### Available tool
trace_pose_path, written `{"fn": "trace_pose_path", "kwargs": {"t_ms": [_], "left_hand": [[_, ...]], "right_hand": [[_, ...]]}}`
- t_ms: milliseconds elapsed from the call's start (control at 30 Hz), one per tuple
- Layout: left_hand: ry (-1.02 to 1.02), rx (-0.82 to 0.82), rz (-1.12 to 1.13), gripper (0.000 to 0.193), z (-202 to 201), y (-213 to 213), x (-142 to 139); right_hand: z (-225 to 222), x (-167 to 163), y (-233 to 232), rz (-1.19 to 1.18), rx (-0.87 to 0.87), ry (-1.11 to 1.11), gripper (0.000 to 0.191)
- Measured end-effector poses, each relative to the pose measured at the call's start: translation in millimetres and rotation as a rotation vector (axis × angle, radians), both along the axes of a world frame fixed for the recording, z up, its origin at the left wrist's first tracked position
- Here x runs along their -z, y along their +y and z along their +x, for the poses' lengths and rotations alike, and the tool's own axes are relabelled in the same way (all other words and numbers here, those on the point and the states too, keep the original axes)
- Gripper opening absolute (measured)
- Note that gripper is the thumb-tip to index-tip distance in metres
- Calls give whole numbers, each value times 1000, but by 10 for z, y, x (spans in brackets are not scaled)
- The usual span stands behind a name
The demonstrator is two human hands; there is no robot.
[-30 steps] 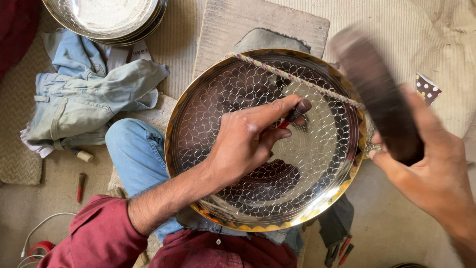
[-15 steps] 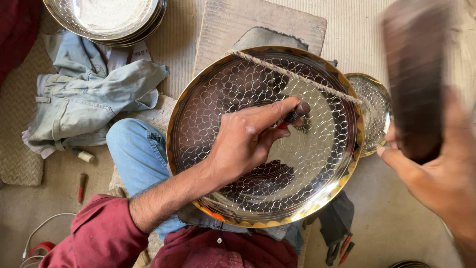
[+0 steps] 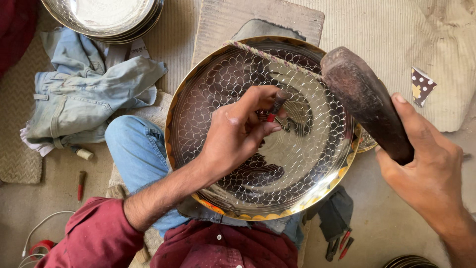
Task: The person sits on the floor with a large decorative brass tray on their lap and hammers a punch held against the tray's surface using a wooden mallet, repositioning the punch repeatedly to work the pattern across the tray. They occasionally turn the tray and continue hammering different areas.
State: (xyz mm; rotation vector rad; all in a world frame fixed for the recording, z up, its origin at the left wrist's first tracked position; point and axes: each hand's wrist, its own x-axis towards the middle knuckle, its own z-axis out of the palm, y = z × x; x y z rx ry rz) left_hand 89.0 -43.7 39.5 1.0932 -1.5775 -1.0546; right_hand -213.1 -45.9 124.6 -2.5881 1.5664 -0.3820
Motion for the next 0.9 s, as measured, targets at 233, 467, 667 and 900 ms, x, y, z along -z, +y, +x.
{"fn": "trace_pose_path", "kwargs": {"t_ms": [233, 467, 667, 900], "left_hand": [[-10, 30, -110, 52, -17, 1, 66], [-19, 20, -172, 53, -9, 11, 49], [-15, 49, -158, 51, -11, 9, 54], [-13, 52, -169, 53, -10, 65, 67]], "right_hand": [[4, -28, -6, -20, 2, 46, 83], [-208, -10, 39, 138, 85, -327, 74], [-62, -132, -27, 58, -73, 15, 67], [111, -104, -50, 228, 98, -150, 87]]}}
